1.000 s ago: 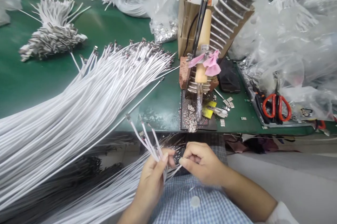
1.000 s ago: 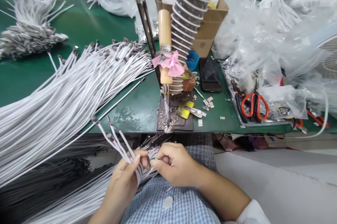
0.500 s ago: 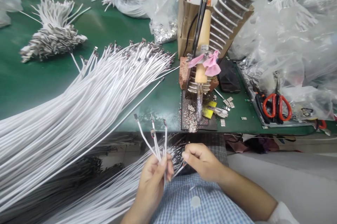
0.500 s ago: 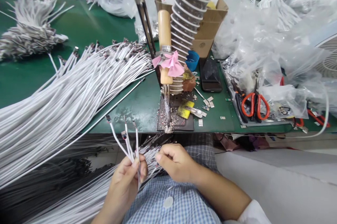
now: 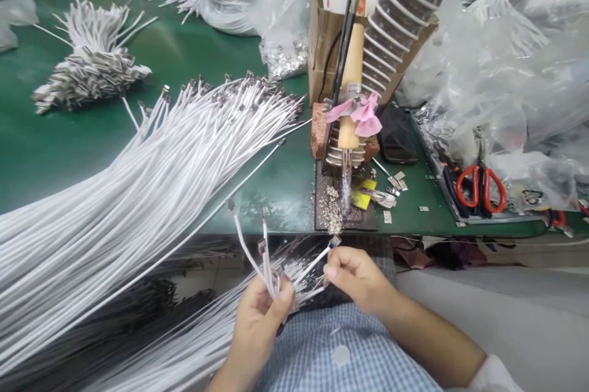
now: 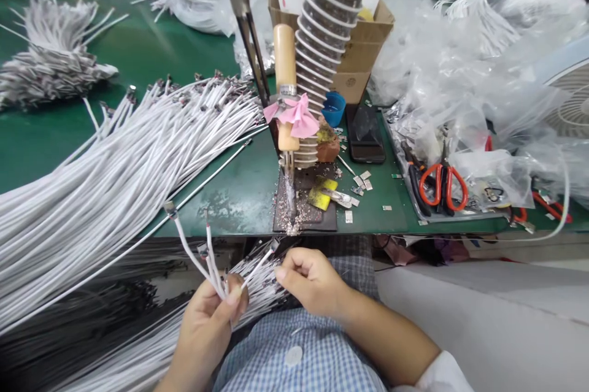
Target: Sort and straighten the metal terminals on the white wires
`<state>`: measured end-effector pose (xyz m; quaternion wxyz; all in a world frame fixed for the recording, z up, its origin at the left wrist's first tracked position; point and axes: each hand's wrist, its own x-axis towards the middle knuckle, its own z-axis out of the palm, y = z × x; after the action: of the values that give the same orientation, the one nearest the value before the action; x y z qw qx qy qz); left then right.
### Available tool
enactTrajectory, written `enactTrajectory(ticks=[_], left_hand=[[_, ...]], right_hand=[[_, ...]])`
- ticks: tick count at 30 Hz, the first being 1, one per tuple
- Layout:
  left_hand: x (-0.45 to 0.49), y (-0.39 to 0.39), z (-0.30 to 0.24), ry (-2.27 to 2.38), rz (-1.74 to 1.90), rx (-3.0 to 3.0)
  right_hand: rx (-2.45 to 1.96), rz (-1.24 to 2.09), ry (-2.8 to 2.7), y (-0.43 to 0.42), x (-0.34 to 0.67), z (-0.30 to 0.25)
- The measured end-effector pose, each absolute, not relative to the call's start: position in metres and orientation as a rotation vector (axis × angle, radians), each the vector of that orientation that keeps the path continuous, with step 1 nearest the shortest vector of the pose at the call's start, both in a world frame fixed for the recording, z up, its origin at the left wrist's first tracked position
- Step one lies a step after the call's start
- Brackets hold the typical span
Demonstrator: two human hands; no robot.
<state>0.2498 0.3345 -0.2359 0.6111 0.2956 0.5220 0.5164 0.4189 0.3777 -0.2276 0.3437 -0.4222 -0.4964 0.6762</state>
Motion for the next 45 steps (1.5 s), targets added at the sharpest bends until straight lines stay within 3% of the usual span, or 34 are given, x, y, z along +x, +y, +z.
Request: enactTrajectory(ticks=[6,12,24,34,40,45], left_hand=[[0.245,0.326,-0.251,1.285,1.075,0.749],[0.242,0.321,-0.257,1.276,1.012,0.810],[0.251,0.334,-0.238,1.210,1.005,0.870],[0.250,0.330,-0.246,1.179,1.024,0.746],[0.251,0.331,-0.245,1.157,1.053,0.774],[0.255,0.333,-0.239,1.060,0.966,0.831]], right_hand=[[-1.001,1.572,-1.086,0.374,0.433,-0.233],[-1.138,1.426,-1.214,0.381,0.440,-0.221],[-1.014,1.677,-1.371,0.366,0.427,-0.219],[-1.009,1.603,-1.419,0.368,0.428,-0.220],[-0.786,1.640,-1.636,0.371,0.433,-0.215],[-0.927,1.510,-1.579,0.374,0.426,-0.215]])
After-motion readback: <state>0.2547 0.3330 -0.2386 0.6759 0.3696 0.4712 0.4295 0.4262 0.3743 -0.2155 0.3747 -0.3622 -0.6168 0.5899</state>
